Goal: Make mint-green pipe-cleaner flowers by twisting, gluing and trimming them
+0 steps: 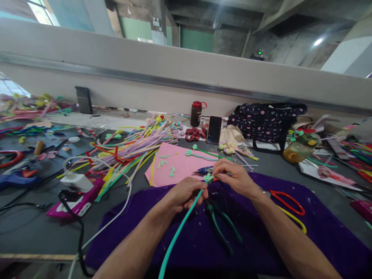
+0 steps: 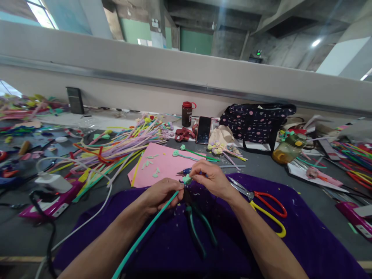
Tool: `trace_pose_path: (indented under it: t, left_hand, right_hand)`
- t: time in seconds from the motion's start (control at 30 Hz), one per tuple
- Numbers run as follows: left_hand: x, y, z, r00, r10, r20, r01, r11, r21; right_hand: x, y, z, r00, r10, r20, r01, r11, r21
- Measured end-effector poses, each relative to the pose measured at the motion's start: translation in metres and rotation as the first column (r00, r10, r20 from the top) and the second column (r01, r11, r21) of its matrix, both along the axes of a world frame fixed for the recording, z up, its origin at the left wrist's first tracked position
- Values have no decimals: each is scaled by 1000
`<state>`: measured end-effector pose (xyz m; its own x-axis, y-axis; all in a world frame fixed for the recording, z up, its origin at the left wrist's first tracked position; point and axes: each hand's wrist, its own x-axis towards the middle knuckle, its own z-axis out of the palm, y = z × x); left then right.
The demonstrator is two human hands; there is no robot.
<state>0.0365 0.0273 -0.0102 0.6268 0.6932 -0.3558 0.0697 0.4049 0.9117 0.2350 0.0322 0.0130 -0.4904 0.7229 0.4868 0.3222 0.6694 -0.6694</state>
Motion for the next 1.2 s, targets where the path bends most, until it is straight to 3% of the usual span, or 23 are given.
trace_pose_path:
  t: [0.3, 1.2]
  left_hand:
    - [2, -2, 3, 993, 11, -114, -6, 999, 43]
    - [2, -4, 4, 996, -5, -90, 16, 993, 119]
  right_hand:
    - [1, 0, 2, 996, 29, 81, -28, 999, -14]
    - [-1, 0, 0, 982, -15, 187, -12, 990, 142]
